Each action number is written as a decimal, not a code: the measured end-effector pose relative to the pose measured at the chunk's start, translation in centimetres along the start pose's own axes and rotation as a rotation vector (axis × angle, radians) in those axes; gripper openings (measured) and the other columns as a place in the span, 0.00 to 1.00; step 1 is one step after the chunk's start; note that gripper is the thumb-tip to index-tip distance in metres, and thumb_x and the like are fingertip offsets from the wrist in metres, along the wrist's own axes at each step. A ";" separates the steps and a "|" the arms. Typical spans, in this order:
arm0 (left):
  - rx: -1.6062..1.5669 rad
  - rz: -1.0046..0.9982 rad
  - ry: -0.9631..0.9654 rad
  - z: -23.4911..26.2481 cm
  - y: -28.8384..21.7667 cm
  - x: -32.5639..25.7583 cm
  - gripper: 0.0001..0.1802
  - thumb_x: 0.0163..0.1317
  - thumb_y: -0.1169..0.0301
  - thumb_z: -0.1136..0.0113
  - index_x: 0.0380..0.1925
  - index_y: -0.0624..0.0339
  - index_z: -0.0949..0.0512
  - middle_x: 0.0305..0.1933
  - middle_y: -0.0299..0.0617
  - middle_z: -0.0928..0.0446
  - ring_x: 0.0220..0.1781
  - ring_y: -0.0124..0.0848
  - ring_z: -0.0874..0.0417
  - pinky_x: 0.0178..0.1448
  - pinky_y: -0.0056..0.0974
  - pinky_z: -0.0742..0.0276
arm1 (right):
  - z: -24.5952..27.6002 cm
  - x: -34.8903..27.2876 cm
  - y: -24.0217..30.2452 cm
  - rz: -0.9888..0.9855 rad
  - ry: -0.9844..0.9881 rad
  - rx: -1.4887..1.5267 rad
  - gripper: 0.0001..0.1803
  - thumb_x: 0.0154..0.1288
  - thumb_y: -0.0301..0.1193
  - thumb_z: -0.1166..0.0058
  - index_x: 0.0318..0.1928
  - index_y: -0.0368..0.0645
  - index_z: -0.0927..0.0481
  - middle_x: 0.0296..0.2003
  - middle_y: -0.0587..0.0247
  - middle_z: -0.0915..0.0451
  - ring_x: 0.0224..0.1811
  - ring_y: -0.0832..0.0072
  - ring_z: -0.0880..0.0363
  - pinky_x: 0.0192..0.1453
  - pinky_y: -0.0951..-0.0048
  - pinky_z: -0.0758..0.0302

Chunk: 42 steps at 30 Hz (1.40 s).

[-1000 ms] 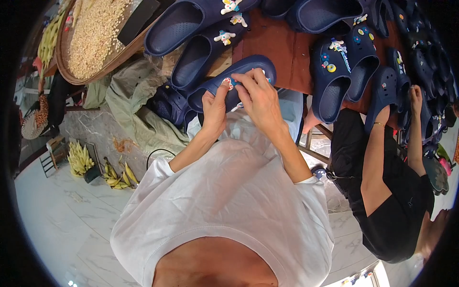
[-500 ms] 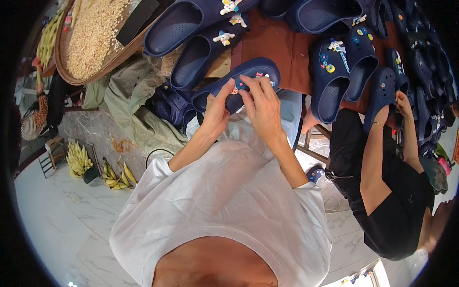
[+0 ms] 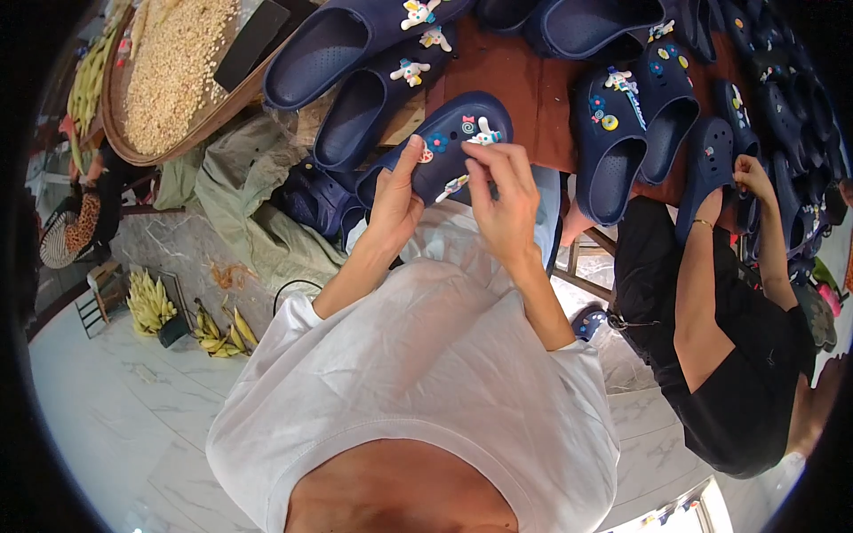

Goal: Decorating rubber clogs with various cartoon charms.

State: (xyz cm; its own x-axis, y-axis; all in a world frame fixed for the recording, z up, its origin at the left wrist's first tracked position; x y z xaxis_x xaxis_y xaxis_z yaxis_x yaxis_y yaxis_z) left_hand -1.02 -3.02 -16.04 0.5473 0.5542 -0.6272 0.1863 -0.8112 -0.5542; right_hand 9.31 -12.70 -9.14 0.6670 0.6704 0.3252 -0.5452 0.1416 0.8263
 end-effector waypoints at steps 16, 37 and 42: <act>-0.321 0.226 0.133 -1.1 -0.8 1.4 0.21 0.66 0.65 0.42 0.56 0.61 0.30 0.56 0.49 0.24 0.59 0.40 0.22 0.66 0.47 0.29 | 1.2 -1.9 -2.3 -0.117 -0.071 0.023 0.11 0.62 0.17 0.46 0.44 0.38 0.19 0.39 0.58 0.25 0.37 0.72 0.22 0.39 0.75 0.24; -0.476 0.039 0.102 -7.6 1.2 8.4 0.12 0.66 0.74 0.49 0.49 0.60 0.28 0.54 0.42 0.27 0.58 0.35 0.27 0.69 0.44 0.34 | -0.3 -1.7 -4.8 -0.225 0.010 0.010 0.29 0.60 0.23 0.42 0.62 0.39 0.34 0.55 0.48 0.35 0.49 0.60 0.27 0.47 0.68 0.22; -0.142 -0.063 0.231 -6.3 1.1 7.4 0.14 0.66 0.73 0.50 0.50 0.63 0.29 0.55 0.42 0.27 0.59 0.32 0.27 0.69 0.42 0.37 | -1.6 -1.1 -5.7 -0.163 0.048 -0.081 0.41 0.56 0.26 0.37 0.67 0.33 0.45 0.58 0.43 0.39 0.59 0.51 0.33 0.60 0.61 0.30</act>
State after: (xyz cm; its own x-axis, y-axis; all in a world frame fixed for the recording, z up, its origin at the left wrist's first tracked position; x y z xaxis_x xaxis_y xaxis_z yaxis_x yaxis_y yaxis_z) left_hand 8.37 -0.99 -17.80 0.6997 0.5605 -0.4429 0.3298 -0.8034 -0.4958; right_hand 10.84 -13.11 -14.95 0.7259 0.6674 0.1663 -0.4724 0.3080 0.8258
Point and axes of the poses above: each hand's wrist, its own x-axis towards the middle knuckle, its own z-axis out of the back of the hand, y = z × x, the point moved 5 cm from there along x, towards the middle knuckle
